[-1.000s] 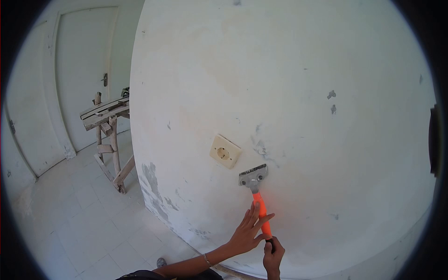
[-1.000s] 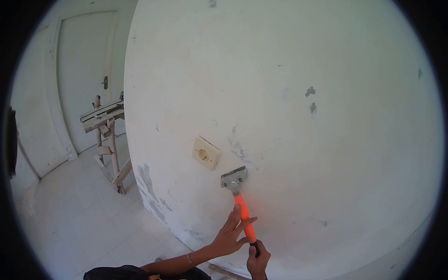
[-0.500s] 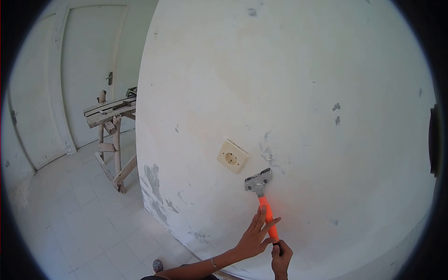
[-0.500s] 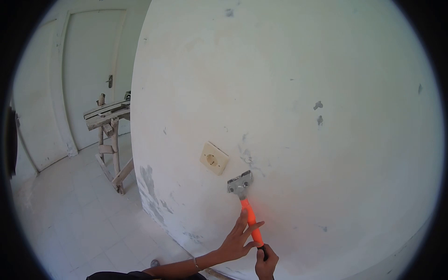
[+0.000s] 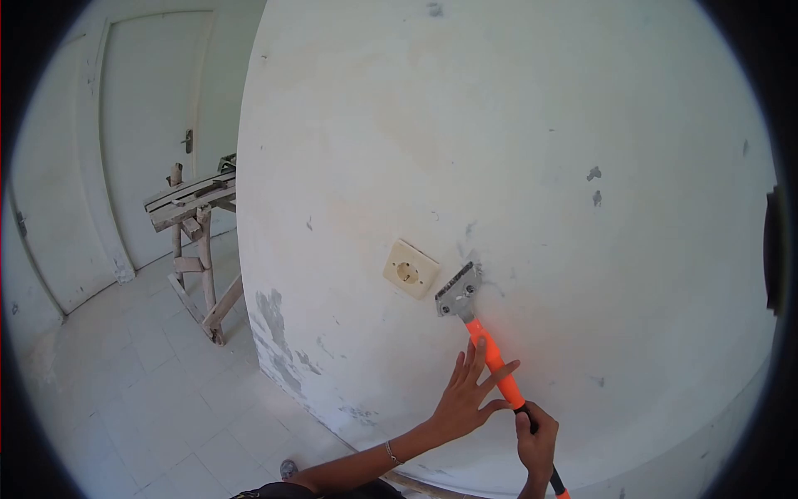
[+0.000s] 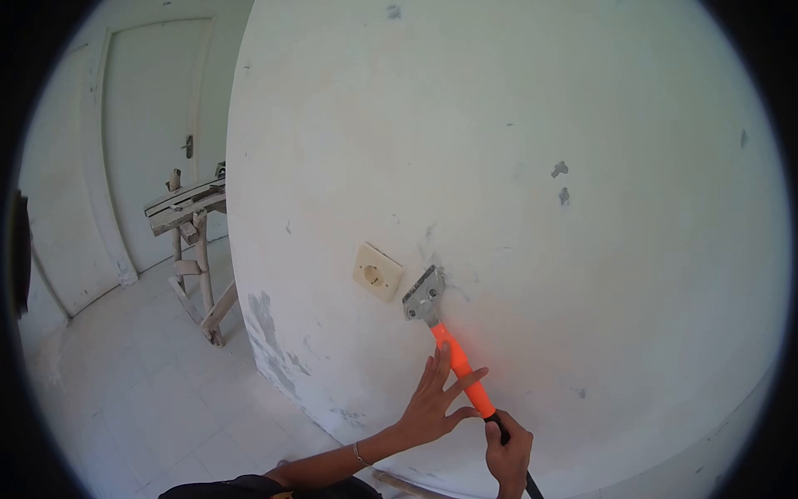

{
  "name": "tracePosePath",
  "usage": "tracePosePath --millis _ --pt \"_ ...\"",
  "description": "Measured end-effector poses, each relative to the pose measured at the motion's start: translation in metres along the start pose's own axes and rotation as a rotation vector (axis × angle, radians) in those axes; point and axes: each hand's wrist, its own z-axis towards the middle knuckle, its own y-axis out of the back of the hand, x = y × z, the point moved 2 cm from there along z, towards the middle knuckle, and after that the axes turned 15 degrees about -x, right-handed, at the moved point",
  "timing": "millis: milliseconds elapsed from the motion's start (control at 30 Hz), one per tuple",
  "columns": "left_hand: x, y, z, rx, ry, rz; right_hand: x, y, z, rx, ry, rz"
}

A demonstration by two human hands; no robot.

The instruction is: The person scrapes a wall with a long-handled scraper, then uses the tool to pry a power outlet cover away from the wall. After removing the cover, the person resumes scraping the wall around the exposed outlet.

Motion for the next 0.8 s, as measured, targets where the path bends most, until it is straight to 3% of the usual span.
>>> tracePosePath --millis 200,300,433,500,667,800 --pt "-0.002 0.011 0.012 0.013 -0.008 0.052 0.026 0.000 0.016 -0.009 -0.025 -0.050" --pt "-0.004 0.015 0.016 0.012 -0.013 0.084 0.008 0.013 0.017 0.011 -0.036 -0.017" --pt "-0.006 0.015 0.014 0.150 -0.036 0.060 0.018 0.026 0.028 -0.003 0.003 -0.070" --pt "0.000 0.020 0.022 0.045 -0.044 0.075 0.027 0.022 0.027 -0.025 -0.016 -0.133" --pt "-0.007 0.019 0.009 0.173 -0.041 0.028 0.013 0.026 0.027 0.061 -0.050 -0.018" --pt "0.010 0.025 0.007 0.115 -0.021 0.083 0.007 0.010 0.019 0.069 -0.060 -0.048"
